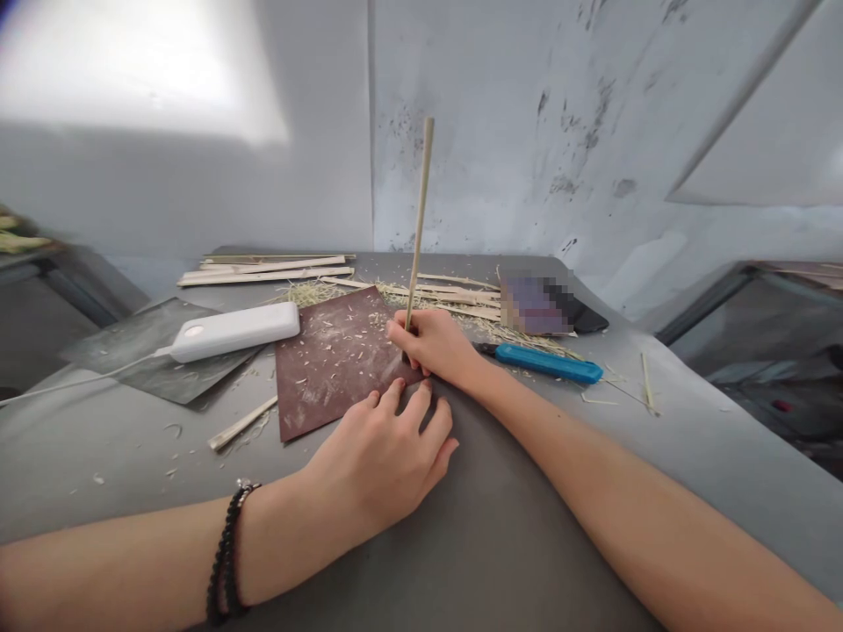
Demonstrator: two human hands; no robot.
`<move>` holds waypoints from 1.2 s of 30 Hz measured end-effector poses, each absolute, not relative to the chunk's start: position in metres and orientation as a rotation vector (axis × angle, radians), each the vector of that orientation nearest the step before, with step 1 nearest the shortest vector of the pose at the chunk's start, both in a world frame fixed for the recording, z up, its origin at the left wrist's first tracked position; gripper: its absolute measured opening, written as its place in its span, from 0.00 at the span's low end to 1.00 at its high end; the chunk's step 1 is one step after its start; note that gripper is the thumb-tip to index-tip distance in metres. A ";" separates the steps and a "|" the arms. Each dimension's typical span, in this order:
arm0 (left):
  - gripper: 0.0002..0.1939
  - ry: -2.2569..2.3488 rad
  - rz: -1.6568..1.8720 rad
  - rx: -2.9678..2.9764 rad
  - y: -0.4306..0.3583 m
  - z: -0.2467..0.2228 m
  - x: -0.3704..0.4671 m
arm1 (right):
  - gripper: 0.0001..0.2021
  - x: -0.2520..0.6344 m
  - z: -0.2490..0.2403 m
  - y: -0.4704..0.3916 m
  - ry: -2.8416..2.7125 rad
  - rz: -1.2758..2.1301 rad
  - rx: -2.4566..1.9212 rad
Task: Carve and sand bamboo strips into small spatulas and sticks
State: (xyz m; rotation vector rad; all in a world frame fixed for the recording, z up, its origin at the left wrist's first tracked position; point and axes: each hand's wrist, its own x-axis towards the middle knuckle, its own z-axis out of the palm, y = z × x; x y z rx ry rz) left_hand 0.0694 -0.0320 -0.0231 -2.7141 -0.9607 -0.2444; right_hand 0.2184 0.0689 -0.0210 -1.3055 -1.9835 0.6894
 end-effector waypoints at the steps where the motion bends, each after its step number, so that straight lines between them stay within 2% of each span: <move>1: 0.23 -0.957 -0.245 -2.715 -0.032 -0.023 0.069 | 0.19 0.219 -0.022 0.070 -1.983 0.695 -1.301; 8: 0.21 -0.940 -0.243 -2.717 -0.031 -0.022 0.068 | 0.17 0.219 -0.027 0.073 -2.016 0.661 -1.263; 36: 0.19 -0.934 -0.214 -2.770 -0.028 -0.019 0.067 | 0.21 0.218 -0.031 0.078 -2.163 0.389 -1.351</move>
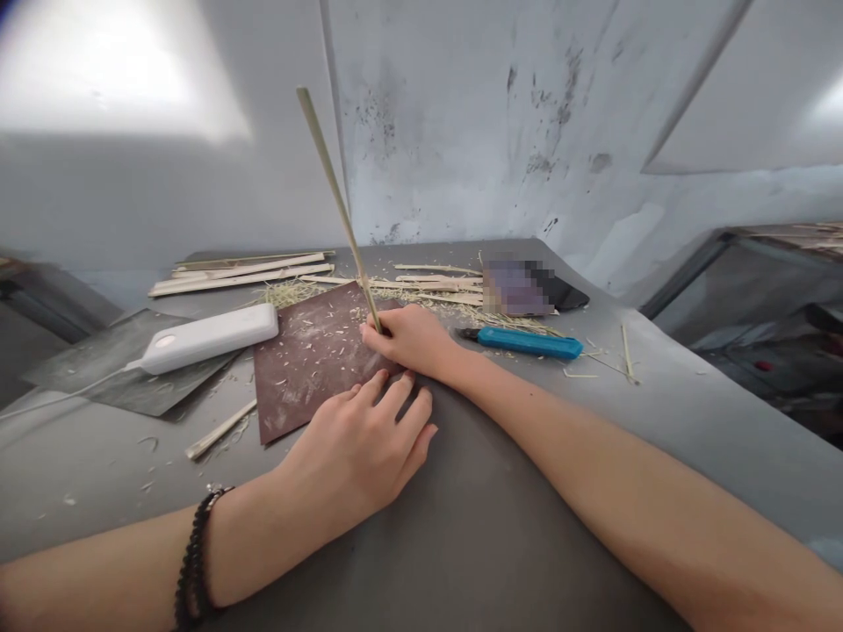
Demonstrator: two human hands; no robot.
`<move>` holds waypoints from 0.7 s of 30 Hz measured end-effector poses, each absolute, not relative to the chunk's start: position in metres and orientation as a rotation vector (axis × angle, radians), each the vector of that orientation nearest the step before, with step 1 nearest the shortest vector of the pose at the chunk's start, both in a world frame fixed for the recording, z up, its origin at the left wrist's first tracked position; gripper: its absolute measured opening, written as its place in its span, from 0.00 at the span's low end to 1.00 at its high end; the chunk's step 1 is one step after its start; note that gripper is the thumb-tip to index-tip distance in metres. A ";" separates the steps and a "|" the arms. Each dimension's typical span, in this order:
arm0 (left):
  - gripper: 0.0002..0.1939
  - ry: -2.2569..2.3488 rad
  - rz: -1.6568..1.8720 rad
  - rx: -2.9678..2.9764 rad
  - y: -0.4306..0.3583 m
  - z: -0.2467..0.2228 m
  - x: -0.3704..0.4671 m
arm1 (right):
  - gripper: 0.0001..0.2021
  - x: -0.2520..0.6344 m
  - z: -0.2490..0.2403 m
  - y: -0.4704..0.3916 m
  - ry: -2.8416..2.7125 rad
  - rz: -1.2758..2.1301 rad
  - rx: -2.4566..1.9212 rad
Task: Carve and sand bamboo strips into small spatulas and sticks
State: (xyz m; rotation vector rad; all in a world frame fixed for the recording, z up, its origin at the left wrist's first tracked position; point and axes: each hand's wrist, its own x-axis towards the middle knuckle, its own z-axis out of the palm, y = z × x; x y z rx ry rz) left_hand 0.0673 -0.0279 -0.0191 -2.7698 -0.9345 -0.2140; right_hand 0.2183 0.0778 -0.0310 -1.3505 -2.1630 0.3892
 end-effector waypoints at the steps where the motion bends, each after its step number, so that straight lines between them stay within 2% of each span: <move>1: 0.18 -0.936 -0.223 -2.764 -0.027 -0.019 0.067 | 0.21 0.218 -0.031 0.078 -2.164 0.385 -1.351; 21: 0.18 -0.891 -0.333 -2.724 -0.027 -0.024 0.064 | 0.18 0.221 -0.035 0.080 -2.178 0.364 -1.331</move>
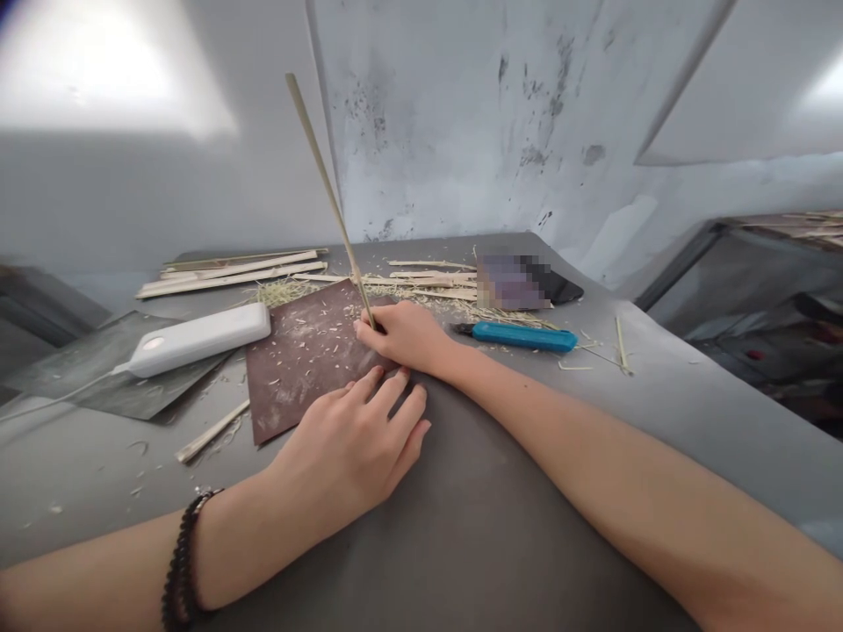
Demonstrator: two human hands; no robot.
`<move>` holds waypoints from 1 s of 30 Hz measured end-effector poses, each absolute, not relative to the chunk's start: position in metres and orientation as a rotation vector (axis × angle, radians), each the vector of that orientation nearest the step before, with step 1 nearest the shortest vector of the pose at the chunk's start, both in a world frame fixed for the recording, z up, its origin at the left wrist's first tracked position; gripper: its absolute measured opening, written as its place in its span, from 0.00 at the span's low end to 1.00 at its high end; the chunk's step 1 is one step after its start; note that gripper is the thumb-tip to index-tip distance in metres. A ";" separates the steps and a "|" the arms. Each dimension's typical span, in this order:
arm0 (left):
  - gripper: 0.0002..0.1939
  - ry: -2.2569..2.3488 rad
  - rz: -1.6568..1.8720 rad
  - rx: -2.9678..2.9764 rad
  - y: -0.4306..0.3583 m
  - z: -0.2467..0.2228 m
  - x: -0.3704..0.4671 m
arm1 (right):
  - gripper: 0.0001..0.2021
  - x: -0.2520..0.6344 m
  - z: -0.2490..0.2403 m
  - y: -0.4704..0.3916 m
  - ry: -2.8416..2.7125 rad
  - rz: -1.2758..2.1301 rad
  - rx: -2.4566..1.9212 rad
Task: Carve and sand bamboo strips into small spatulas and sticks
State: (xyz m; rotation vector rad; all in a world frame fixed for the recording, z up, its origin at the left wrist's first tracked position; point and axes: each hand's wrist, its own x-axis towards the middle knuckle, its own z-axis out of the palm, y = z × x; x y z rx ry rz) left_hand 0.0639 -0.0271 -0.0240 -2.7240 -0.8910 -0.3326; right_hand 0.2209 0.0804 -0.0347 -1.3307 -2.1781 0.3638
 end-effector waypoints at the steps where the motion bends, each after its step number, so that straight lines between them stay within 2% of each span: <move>1: 0.18 -0.890 -0.333 -2.725 -0.027 -0.024 0.064 | 0.18 0.221 -0.035 0.080 -2.179 0.364 -1.328; 30: 0.15 -0.867 -0.310 -2.736 -0.025 -0.018 0.063 | 0.18 0.220 -0.035 0.080 -2.218 0.322 -1.324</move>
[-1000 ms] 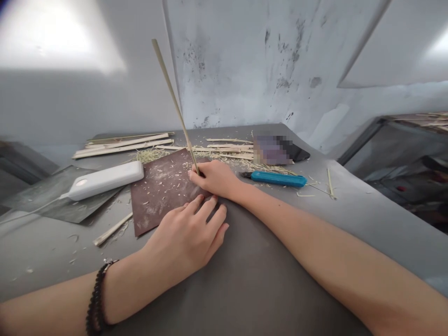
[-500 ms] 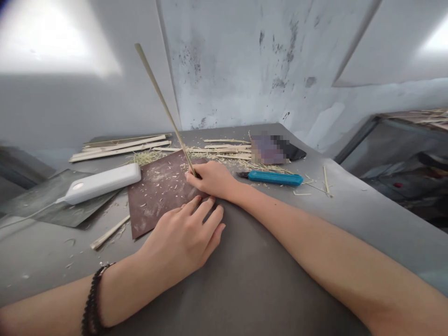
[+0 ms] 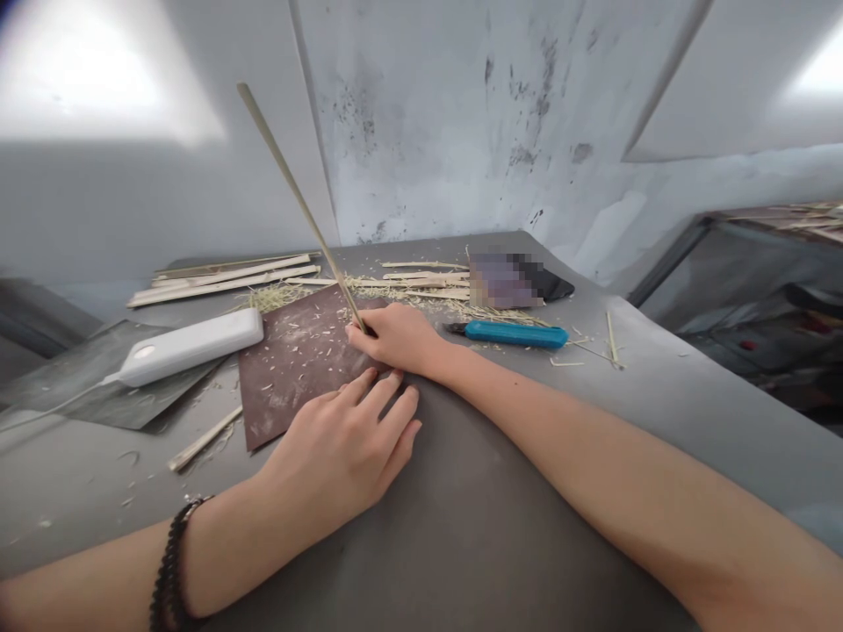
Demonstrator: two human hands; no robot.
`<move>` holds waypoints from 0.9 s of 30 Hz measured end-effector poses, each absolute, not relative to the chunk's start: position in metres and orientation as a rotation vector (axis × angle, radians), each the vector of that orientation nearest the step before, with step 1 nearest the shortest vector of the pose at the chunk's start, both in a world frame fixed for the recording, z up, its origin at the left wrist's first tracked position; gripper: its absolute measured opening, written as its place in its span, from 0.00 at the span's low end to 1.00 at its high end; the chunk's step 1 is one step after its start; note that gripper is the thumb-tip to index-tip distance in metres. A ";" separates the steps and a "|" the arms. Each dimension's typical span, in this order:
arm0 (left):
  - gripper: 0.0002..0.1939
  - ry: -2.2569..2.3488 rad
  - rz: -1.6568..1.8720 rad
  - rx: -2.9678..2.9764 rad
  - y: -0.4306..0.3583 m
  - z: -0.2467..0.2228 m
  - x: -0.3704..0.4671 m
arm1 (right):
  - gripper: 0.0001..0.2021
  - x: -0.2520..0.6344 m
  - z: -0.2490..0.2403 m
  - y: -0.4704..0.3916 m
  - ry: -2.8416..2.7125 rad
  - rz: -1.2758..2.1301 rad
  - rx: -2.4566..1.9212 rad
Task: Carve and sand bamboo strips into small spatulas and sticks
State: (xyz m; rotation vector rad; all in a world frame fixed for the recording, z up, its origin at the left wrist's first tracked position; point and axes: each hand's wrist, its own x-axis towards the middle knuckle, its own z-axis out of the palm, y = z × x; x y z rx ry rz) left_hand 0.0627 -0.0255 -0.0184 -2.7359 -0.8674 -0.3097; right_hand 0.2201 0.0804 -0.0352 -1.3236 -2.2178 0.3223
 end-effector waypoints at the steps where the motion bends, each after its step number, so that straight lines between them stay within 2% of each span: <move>1: 0.15 -0.869 -0.307 -2.736 -0.026 -0.018 0.063 | 0.18 0.220 -0.035 0.081 -2.220 0.318 -1.326; 27: 0.15 -0.853 -0.319 -2.713 -0.024 -0.018 0.062 | 0.17 0.219 -0.036 0.082 -2.246 0.265 -1.347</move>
